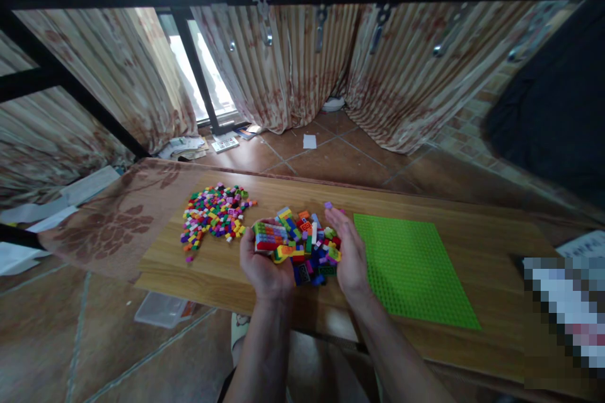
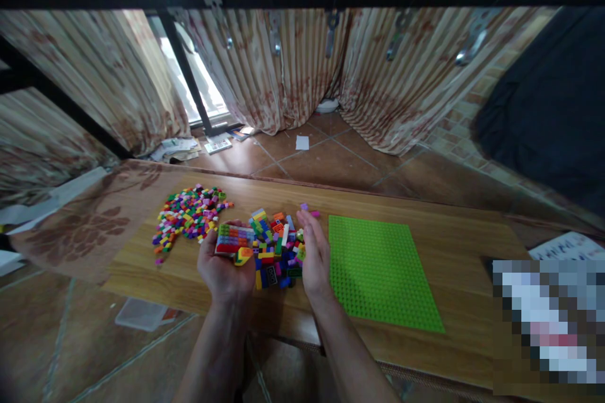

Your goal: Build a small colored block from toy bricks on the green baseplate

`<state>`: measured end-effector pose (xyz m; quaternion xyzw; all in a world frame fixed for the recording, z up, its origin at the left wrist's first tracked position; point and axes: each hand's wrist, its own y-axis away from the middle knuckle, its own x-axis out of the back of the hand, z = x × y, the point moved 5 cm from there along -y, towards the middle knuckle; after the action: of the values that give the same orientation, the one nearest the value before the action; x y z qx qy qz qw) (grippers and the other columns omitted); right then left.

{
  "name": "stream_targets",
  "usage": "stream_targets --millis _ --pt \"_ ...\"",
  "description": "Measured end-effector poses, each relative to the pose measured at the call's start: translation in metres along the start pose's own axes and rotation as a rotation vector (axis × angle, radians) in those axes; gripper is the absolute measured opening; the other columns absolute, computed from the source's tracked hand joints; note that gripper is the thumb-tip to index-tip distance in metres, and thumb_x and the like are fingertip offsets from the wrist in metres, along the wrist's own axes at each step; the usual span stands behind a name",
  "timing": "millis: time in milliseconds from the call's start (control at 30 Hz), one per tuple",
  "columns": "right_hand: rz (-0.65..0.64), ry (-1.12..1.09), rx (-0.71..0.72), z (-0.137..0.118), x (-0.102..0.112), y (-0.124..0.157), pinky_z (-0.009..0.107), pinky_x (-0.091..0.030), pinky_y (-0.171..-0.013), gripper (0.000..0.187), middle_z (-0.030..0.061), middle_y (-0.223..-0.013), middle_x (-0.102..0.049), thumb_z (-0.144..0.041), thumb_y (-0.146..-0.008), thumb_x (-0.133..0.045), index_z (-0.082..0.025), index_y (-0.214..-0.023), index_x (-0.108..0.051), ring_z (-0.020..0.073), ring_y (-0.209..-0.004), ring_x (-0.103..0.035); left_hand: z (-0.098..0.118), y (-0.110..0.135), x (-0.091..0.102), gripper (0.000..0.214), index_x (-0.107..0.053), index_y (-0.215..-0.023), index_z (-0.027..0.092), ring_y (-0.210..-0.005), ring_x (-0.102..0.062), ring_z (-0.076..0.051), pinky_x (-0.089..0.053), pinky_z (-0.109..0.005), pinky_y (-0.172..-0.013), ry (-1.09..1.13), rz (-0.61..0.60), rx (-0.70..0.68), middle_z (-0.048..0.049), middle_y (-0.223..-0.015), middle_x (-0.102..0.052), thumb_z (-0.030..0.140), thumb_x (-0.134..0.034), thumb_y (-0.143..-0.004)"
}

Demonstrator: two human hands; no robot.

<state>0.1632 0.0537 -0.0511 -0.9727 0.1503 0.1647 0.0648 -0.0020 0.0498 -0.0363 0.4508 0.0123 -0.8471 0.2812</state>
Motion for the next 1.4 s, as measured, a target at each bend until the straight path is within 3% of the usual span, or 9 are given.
stream_targets --millis 167,300,467,600,767,900,1033,1200,1400 --pt "0.127 0.168 0.093 -0.004 0.023 -0.017 0.041 -0.032 -0.107 0.036 0.0048 -0.119 -0.066 -0.046 -0.085 -0.053 -0.022 -0.109 -0.067 0.0189 -0.114 -0.057 -0.002 0.002 0.000 0.025 -0.064 -0.071 0.016 -0.073 -0.065 -0.016 -0.051 -0.030 -0.076 0.030 0.035 0.086 -0.0037 -0.070 -0.067 0.036 -0.051 -0.079" --pt "0.072 0.321 0.092 -0.010 0.027 -0.031 0.042 -0.025 -0.112 0.038 0.0036 -0.125 -0.063 -0.047 -0.083 -0.056 -0.025 -0.111 -0.067 0.0192 -0.121 -0.051 0.002 0.002 0.000 0.023 -0.064 -0.072 0.016 -0.074 -0.065 -0.016 -0.051 -0.030 -0.076 0.032 0.040 0.118 -0.0040 -0.071 -0.066 0.034 -0.051 -0.079" --pt "-0.053 0.272 0.040 -0.003 0.013 -0.036 0.043 -0.021 -0.114 0.038 0.0024 -0.125 -0.063 -0.049 -0.080 -0.061 -0.027 -0.110 -0.067 0.0190 -0.124 -0.049 0.010 0.001 0.002 0.024 -0.065 -0.074 0.016 -0.076 -0.065 -0.016 -0.052 -0.030 -0.078 0.034 0.054 0.105 -0.0045 -0.073 -0.066 0.033 -0.048 -0.080" --pt "-0.071 0.049 -0.068 0.006 0.001 -0.034 0.043 -0.032 -0.109 0.042 0.0066 -0.121 -0.065 -0.052 -0.079 -0.062 -0.023 -0.108 -0.068 0.0192 -0.115 -0.057 0.006 0.004 0.000 0.027 -0.066 -0.076 0.015 -0.077 -0.065 -0.016 -0.052 -0.030 -0.078 0.073 0.067 0.188 -0.0055 -0.075 -0.067 0.033 -0.047 -0.082" --pt "-0.017 0.062 -0.024 -0.026 -0.010 -0.019 0.040 -0.041 -0.102 0.038 0.0048 -0.113 -0.068 -0.052 -0.082 -0.058 -0.024 -0.105 -0.068 0.0190 -0.107 -0.061 -0.006 0.016 -0.013 0.029 -0.066 -0.077 0.015 -0.079 -0.065 -0.016 -0.051 -0.031 -0.081 0.093 0.045 0.278 -0.0055 -0.077 -0.067 0.032 -0.044 -0.086" --pt "-0.178 0.184 -0.133 -0.046 -0.034 0.019 0.040 -0.042 -0.101 0.037 0.0042 -0.114 -0.067 -0.041 -0.077 -0.069 -0.027 -0.112 -0.067 0.0216 -0.108 -0.061 -0.018 0.026 -0.021 0.025 -0.064 -0.080 0.018 -0.079 -0.066 -0.013 -0.050 -0.031 -0.085 0.100 0.007 0.293 -0.0020 -0.081 -0.068 0.033 -0.046 -0.089" --pt "-0.167 0.316 -0.023 -0.046 -0.045 0.047 0.043 -0.028 -0.113 0.044 0.0035 -0.132 -0.056 -0.032 -0.077 -0.070 -0.028 -0.121 -0.062 0.0231 -0.128 -0.045 -0.023 0.032 -0.021 0.029 -0.064 -0.088 0.019 -0.080 -0.066 -0.014 -0.050 -0.030 -0.085 -0.031 -0.044 0.261 -0.0011 -0.086 -0.069 0.045 -0.053 -0.086" --pt "-0.237 0.427 0.113 -0.041 -0.039 0.044 0.043 -0.024 -0.116 0.048 0.0006 -0.143 -0.046 -0.027 -0.088 -0.055 -0.031 -0.135 -0.048 0.0197 -0.136 -0.036 -0.022 0.036 -0.027 0.040 -0.062 -0.100 0.017 -0.081 -0.067 -0.016 -0.051 -0.030 -0.081 -0.118 -0.206 0.275 -0.0044 -0.094 -0.069 0.049 -0.065 -0.077" --pt "-0.332 0.618 0.195 -0.047 -0.024 0.031 0.043 -0.041 -0.107 0.052 0.0071 -0.140 -0.051 -0.025 -0.090 -0.050 -0.026 -0.141 -0.040 0.0207 -0.127 -0.050 -0.026 0.030 -0.021 0.045 -0.059 -0.103 0.014 -0.086 -0.066 -0.017 -0.049 -0.032 -0.084 -0.337 -0.196 0.268 -0.0067 -0.096 -0.070 0.033 -0.077 -0.067"
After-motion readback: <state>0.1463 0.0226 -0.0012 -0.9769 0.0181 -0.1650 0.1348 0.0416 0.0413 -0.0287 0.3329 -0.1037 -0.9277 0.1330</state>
